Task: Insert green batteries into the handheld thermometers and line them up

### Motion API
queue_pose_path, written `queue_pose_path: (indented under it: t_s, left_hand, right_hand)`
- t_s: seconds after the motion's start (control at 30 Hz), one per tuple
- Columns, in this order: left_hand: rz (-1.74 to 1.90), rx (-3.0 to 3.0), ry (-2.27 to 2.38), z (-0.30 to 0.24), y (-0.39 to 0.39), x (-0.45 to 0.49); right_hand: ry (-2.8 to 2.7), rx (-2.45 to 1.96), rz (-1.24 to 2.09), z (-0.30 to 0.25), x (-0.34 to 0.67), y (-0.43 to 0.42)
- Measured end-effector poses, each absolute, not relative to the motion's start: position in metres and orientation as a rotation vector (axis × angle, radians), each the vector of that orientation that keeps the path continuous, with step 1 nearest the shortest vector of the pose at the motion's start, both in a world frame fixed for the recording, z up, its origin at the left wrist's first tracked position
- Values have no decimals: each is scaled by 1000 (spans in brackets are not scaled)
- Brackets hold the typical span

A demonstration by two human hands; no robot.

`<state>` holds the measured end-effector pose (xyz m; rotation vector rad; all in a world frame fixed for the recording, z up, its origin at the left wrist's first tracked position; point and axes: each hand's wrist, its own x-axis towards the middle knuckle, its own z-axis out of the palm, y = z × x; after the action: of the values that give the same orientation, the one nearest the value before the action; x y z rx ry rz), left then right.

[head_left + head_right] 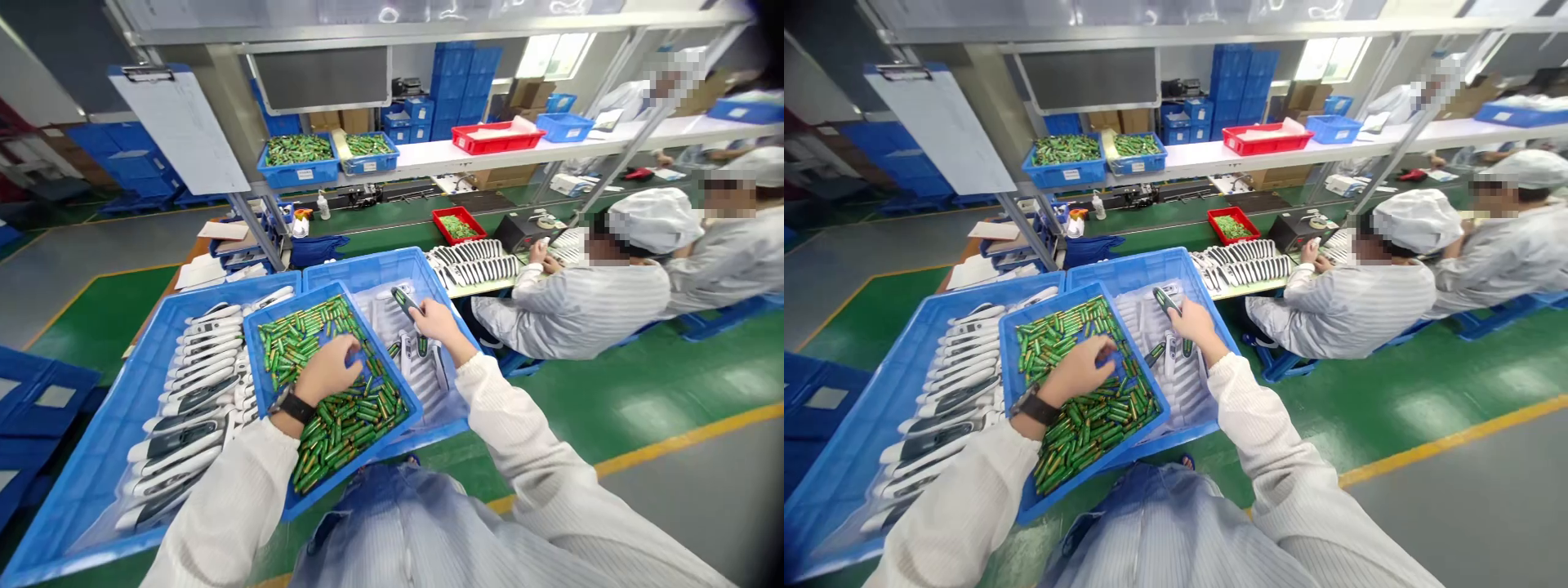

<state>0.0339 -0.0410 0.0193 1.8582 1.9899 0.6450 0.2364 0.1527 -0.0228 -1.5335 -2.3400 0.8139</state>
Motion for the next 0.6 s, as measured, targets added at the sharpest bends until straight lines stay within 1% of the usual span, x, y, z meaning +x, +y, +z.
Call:
queue_pose_path:
  t_s: [0.03, 0.1, 0.23, 0.33, 0.47, 0.6]
  left_hand:
    - [484, 1930, 1959, 19, -43, 34]
    - [264, 1996, 1906, 20, -47, 34]
    - [110, 2017, 1789, 22, -49, 32]
    - [79, 2032, 1732, 23, -48, 33]
    - [97, 2086, 1677, 22, -48, 39]
    - [291, 2013, 1670, 23, -49, 38]
  right_hand:
    - [-2434, -1669, 706, -31, 239, 161]
    - [-2541, -1808, 680, -47, 242, 169]
    - [-2570, -1846, 697, -74, 233, 167]
    - [-2558, -1779, 581, -83, 216, 173]
    - [-2569, -1639, 477, -85, 185, 210]
    - [-2603, -1576, 444, -91, 157, 243]
